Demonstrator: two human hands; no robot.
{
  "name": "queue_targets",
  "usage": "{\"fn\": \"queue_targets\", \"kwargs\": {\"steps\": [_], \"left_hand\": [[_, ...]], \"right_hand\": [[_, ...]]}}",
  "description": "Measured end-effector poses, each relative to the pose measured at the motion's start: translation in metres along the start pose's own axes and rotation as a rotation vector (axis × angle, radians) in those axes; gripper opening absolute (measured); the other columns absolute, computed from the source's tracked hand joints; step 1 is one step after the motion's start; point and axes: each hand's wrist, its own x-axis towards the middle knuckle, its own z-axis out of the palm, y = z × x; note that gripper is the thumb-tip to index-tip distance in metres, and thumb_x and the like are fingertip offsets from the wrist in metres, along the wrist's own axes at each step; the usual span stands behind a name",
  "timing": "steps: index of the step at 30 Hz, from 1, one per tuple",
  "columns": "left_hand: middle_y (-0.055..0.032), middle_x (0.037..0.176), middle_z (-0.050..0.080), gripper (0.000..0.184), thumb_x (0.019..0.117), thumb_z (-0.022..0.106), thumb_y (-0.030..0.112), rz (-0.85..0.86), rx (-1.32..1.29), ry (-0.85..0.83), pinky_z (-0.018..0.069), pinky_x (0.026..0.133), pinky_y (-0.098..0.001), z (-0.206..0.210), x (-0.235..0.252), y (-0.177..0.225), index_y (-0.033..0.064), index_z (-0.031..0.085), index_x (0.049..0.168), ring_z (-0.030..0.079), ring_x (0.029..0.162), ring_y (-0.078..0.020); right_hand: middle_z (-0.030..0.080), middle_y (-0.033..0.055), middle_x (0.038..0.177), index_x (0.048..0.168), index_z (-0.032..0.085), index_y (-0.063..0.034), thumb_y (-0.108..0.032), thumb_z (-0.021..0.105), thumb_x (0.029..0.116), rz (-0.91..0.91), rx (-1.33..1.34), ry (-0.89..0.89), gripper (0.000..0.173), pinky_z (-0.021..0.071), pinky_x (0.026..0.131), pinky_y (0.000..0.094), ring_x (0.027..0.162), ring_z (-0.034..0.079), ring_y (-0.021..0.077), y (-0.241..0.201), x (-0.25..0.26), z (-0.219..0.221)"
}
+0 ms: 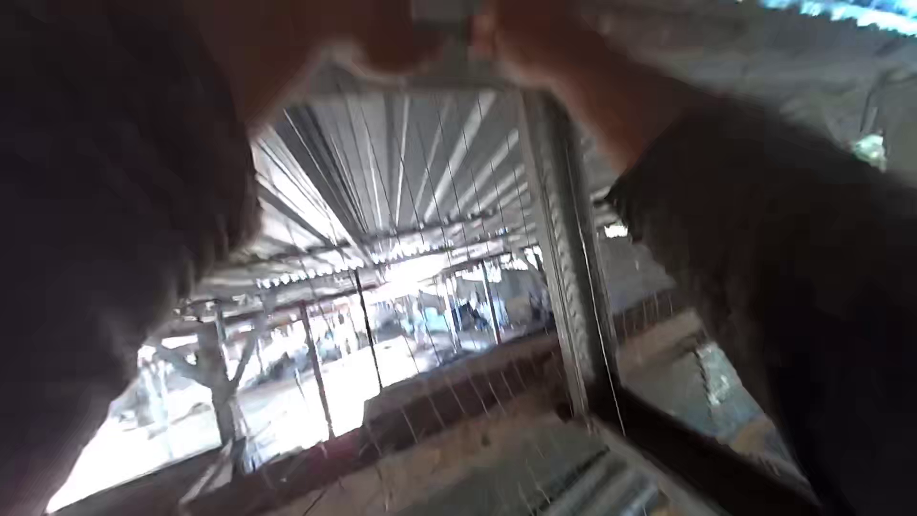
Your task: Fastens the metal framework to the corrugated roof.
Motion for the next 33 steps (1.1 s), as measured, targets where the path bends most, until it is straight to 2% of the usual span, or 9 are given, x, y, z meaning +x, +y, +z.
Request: {"fn": "queue_targets", "kwargs": {"steps": [2, 3, 5, 7, 10, 15, 27, 31, 33], "left_hand": [[-0.0292, 0.136, 0.058, 0.06, 0.1085, 0.043, 0.046, -0.03, 0.033, -0.018, 0.0392, 0.102, -0.0716, -0.038, -0.014, -0.008, 0.0029, 0.049, 0.149, 0.055, 0.128, -0.0476], [-0.0295, 0.127, 0.061, 0.055, 0.1091, 0.044, 0.044, -0.027, 0.01, 0.014, 0.0415, 0.096, -0.071, -0.048, -0.022, -0.01, 0.0014, 0.053, 0.143, 0.058, 0.121, -0.0471], [-0.0208, 0.088, 0.062, 0.037, 0.1082, 0.052, 0.034, 0.012, -0.033, 0.134, 0.045, 0.073, -0.0584, -0.064, -0.029, -0.015, -0.001, 0.065, 0.106, 0.062, 0.084, -0.0355], [-0.0115, 0.078, 0.059, 0.033, 0.1063, 0.055, 0.033, 0.083, -0.025, 0.153, 0.0439, 0.067, -0.0499, -0.069, -0.021, -0.036, 0.0046, 0.066, 0.094, 0.059, 0.074, -0.0259], [-0.0176, 0.088, 0.064, 0.058, 0.1015, 0.043, 0.06, 0.264, 0.205, 0.211, 0.0497, 0.064, -0.0633, -0.038, 0.025, -0.1, 0.0063, 0.064, 0.11, 0.066, 0.081, -0.0364], [-0.0369, 0.137, 0.053, 0.067, 0.1064, 0.047, 0.05, -0.228, 0.132, -0.157, 0.0385, 0.099, -0.0768, -0.032, 0.018, 0.025, -0.0074, 0.051, 0.14, 0.051, 0.129, -0.0552], [-0.0285, 0.132, 0.06, 0.042, 0.1082, 0.051, 0.037, -0.141, 0.218, -0.018, 0.0459, 0.091, -0.0715, 0.017, 0.03, 0.012, 0.0027, 0.063, 0.13, 0.059, 0.121, -0.0516], [-0.0251, 0.131, 0.06, 0.038, 0.1084, 0.051, 0.033, -0.077, 0.229, 0.08, 0.0457, 0.094, -0.0676, 0.031, 0.029, 0.005, 0.0043, 0.062, 0.131, 0.058, 0.123, -0.0477], [-0.026, 0.133, 0.059, 0.04, 0.1088, 0.051, 0.033, -0.059, 0.224, 0.091, 0.0446, 0.097, -0.0674, 0.034, 0.03, 0.002, 0.004, 0.06, 0.134, 0.057, 0.125, -0.048]], "right_hand": [[0.068, 0.0197, 0.127, 0.119, 0.072, -0.0005, -0.021, 0.061, 0.1027, -0.234, -0.088, 0.142, 0.028, 0.0407, 0.112, 0.0569, 0.129, 0.059, 0.0374, -0.042, 0.065, -0.026], [0.068, 0.0221, 0.127, 0.12, 0.071, 0.0017, -0.021, 0.057, 0.1048, -0.309, -0.091, 0.189, 0.03, 0.0409, 0.111, 0.0583, 0.127, 0.059, 0.0403, -0.042, 0.072, -0.024], [0.066, 0.0232, 0.129, 0.125, 0.069, 0.0015, -0.022, 0.053, 0.1071, -0.317, -0.104, 0.195, 0.034, 0.0403, 0.113, 0.0562, 0.129, 0.058, 0.04, -0.041, 0.069, -0.024], [0.066, 0.0228, 0.129, 0.126, 0.069, 0.0, -0.024, 0.052, 0.1079, -0.286, -0.116, 0.173, 0.034, 0.0403, 0.113, 0.0552, 0.129, 0.057, 0.0391, -0.043, 0.064, -0.023], [0.066, 0.0208, 0.13, 0.13, 0.068, -0.0033, -0.023, 0.052, 0.1077, -0.272, -0.126, 0.175, 0.034, 0.0401, 0.113, 0.0554, 0.131, 0.057, 0.0387, -0.042, 0.066, -0.023], [0.065, 0.0225, 0.131, 0.135, 0.066, -0.0059, -0.021, 0.051, 0.108, -0.269, -0.173, 0.208, 0.034, 0.0407, 0.11, 0.0592, 0.13, 0.056, 0.0418, -0.044, 0.062, -0.019], [0.062, 0.0243, 0.134, 0.139, 0.061, -0.0022, -0.024, 0.057, 0.1054, -0.32, -0.149, 0.195, 0.04, 0.04, 0.112, 0.0549, 0.131, 0.055, 0.0407, -0.038, 0.063, -0.019], [0.065, 0.0252, 0.122, 0.157, 0.031, -0.0144, -0.013, 0.061, 0.0973, -0.19, 0.011, 0.132, 0.067, 0.0498, 0.092, 0.0637, 0.113, 0.064, 0.0443, -0.035, 0.04, -0.043], [0.064, 0.025, 0.121, 0.156, 0.023, -0.0151, -0.022, 0.047, 0.1043, -0.034, 0.024, 0.107, 0.058, 0.0499, 0.089, 0.0641, 0.112, 0.064, 0.0431, -0.036, 0.025, -0.056]]}}
